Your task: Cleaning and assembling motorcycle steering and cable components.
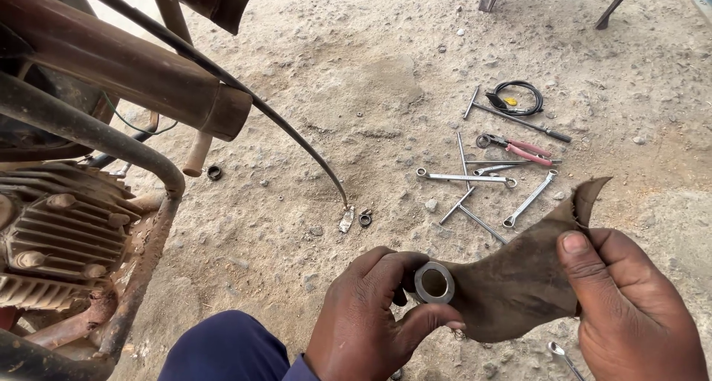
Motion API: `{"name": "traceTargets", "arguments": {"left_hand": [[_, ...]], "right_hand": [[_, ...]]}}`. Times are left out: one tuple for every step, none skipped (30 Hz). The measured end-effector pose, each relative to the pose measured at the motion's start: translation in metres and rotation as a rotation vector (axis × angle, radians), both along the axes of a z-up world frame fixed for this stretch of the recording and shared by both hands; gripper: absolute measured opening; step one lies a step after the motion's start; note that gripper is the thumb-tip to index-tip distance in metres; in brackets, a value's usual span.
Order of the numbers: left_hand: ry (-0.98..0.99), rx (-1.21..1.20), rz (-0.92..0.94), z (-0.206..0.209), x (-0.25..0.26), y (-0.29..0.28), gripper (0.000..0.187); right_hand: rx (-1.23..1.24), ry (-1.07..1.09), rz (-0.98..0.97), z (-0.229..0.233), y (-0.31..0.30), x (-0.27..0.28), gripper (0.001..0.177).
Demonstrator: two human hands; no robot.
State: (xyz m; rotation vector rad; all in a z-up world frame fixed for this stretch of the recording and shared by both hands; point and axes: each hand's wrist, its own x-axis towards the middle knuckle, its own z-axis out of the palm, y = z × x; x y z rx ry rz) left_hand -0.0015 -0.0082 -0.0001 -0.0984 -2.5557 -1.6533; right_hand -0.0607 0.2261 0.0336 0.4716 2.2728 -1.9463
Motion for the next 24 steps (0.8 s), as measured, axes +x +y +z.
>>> {"name": "traceTargets", "arguments": {"left_hand": [[0.024,0.005,0.001,0.000,0.000,0.001,0.056],[0.024,0.004,-0.001,0.001,-0.001,0.004,0.056],[-0.057,0.159,0.080,0.001,-0.002,0.007,0.053],[-0.137,0.311,0.154,0.002,-0.005,0.009,0.050],[-0.135,0.307,0.145,-0.001,-0.008,0.005,0.050],[-0.247,0.618,0.218,-0.005,-0.012,0.004,0.044],[-0.359,0.928,0.294,-0.009,-0.015,0.003,0.039],[-0.365,0.929,0.293,-0.008,-0.015,-0.001,0.039],[-0.381,1.063,0.367,-0.008,-0.015,-0.005,0.041],[-0.397,1.197,0.447,-0.007,-0.015,-0.009,0.045],[-0.403,1.197,0.451,-0.003,-0.016,-0.007,0.045],[-0.441,1.241,0.513,0.001,-0.018,-0.007,0.052],[-0.480,1.286,0.575,0.005,-0.020,-0.006,0.060],[-0.479,1.282,0.581,0.002,-0.021,-0.007,0.060],[-0.524,1.367,0.564,-0.002,-0.022,-0.007,0.062],[-0.573,1.454,0.542,-0.006,-0.023,-0.006,0.063],[-0.576,1.451,0.547,-0.017,-0.022,-0.006,0.063],[-0.572,1.465,0.483,-0.028,-0.019,-0.006,0.065],[-0.569,1.477,0.418,-0.039,-0.016,-0.006,0.068],[-0.572,1.471,0.431,-0.043,-0.013,-0.006,0.068],[-0.583,1.464,0.355,-0.046,-0.010,-0.006,0.067],[-0.601,1.458,0.282,-0.047,-0.005,-0.004,0.067],[-0.611,1.453,0.298,-0.042,-0.002,-0.002,0.067],[-0.736,1.433,0.490,-0.035,-0.004,0.001,0.059]], "right_hand": [[-0.077,0.043,0.032,-0.003,0.005,-0.001,0.037],[-0.078,0.043,0.031,-0.001,0.005,-0.001,0.037],[-0.049,0.001,-0.022,0.002,0.006,-0.002,0.037],[-0.022,-0.037,-0.081,0.005,0.005,-0.004,0.036],[-0.026,-0.034,-0.090,0.004,0.005,-0.004,0.036],[0.002,-0.049,-0.125,0.003,0.007,-0.004,0.035],[0.030,-0.064,-0.160,0.002,0.009,-0.005,0.033],[0.032,-0.068,-0.164,0.002,0.011,-0.005,0.033],[0.081,-0.081,-0.201,0.000,0.013,-0.004,0.031],[0.131,-0.097,-0.234,-0.001,0.015,-0.004,0.029],[0.133,-0.103,-0.234,-0.021,0.039,-0.003,0.029],[0.156,-0.015,-0.103,-0.042,0.061,-0.004,0.028],[0.177,0.073,0.029,-0.063,0.082,-0.005,0.028],[0.172,0.070,0.033,-0.074,0.091,-0.008,0.028],[0.276,-0.009,0.054,-0.084,0.100,-0.012,0.026],[0.384,-0.091,0.073,-0.095,0.110,-0.014,0.024],[0.382,-0.095,0.075,-0.080,0.085,-0.013,0.024],[0.729,-0.186,0.078,-0.065,0.059,-0.011,0.025],[1.068,-0.266,0.081,-0.050,0.034,-0.010,0.028],[1.062,-0.272,0.090,-0.072,0.053,-0.013,0.028],[1.224,-0.260,0.233,-0.094,0.071,-0.016,0.048],[1.382,-0.248,0.383,-0.114,0.092,-0.016,0.070],[1.375,-0.259,0.397,-0.132,0.105,-0.016,0.070],[1.157,-0.291,0.459,-0.144,0.120,-0.020,0.077]]}}
